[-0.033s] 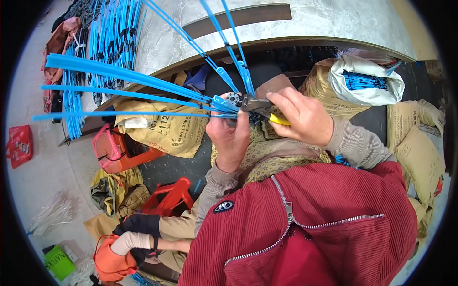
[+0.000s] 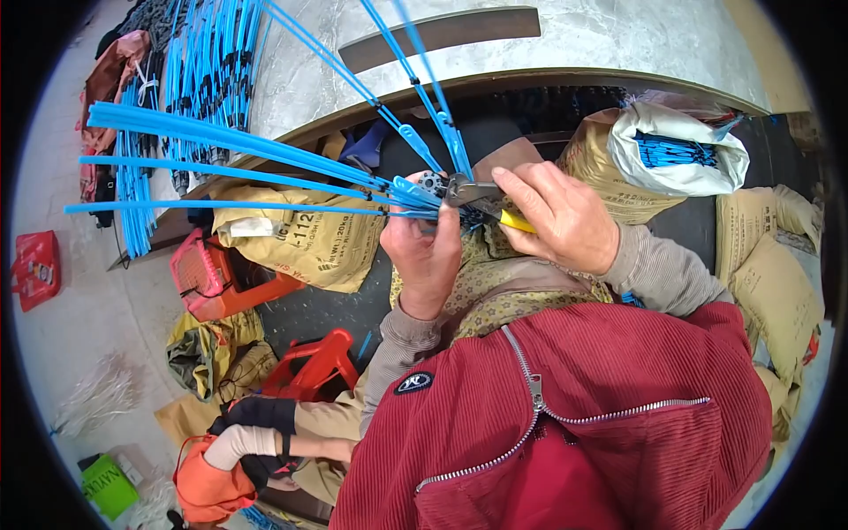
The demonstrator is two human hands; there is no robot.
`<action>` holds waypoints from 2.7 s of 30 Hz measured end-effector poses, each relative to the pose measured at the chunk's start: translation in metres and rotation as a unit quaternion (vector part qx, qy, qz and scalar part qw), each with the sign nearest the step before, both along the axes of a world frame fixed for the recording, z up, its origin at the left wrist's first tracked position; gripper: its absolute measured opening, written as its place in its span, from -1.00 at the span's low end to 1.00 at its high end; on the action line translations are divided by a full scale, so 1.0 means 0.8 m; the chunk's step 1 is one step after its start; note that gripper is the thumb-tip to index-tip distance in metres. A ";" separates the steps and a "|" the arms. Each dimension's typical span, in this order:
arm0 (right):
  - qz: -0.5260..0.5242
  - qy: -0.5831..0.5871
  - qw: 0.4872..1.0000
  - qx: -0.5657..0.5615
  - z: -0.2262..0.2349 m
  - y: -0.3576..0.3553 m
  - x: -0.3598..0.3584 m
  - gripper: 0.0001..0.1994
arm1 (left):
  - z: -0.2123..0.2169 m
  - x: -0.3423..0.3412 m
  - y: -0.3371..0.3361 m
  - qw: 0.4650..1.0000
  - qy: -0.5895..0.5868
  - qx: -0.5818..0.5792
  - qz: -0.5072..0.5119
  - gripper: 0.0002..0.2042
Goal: Gathering several blue plastic rods into a bundle, trimming the ends with pliers, and placing the bundles into a white bag.
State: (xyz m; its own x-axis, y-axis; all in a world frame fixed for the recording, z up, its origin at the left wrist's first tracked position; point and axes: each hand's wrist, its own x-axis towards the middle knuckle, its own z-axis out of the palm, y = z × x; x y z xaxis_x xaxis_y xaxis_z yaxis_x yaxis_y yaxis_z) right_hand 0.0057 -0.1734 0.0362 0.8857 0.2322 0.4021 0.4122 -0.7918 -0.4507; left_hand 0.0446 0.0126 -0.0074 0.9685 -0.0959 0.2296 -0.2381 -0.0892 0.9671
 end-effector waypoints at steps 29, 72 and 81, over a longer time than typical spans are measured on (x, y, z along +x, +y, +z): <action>0.159 0.318 0.895 0.268 -0.147 -0.002 -0.076 -0.52 | 0.002 0.013 0.023 0.999 0.028 0.022 0.017 -0.72; 0.194 0.524 0.734 0.388 -0.015 -0.016 0.022 -0.75 | 0.018 0.015 0.027 0.998 0.029 0.011 -0.062 -0.67; 0.172 0.518 0.746 0.382 -0.004 -0.011 0.020 -0.74 | 0.017 0.016 0.026 0.997 0.039 0.004 -0.064 -0.68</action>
State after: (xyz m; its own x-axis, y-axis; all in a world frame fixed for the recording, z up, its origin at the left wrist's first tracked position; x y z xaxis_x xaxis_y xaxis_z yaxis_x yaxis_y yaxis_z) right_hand 0.0216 -0.1826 0.0329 0.7539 0.5710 -0.3248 -0.3505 -0.0685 -0.9340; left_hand 0.0572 0.0337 0.0066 0.9628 -0.2223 0.1535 -0.1731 -0.0713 0.9823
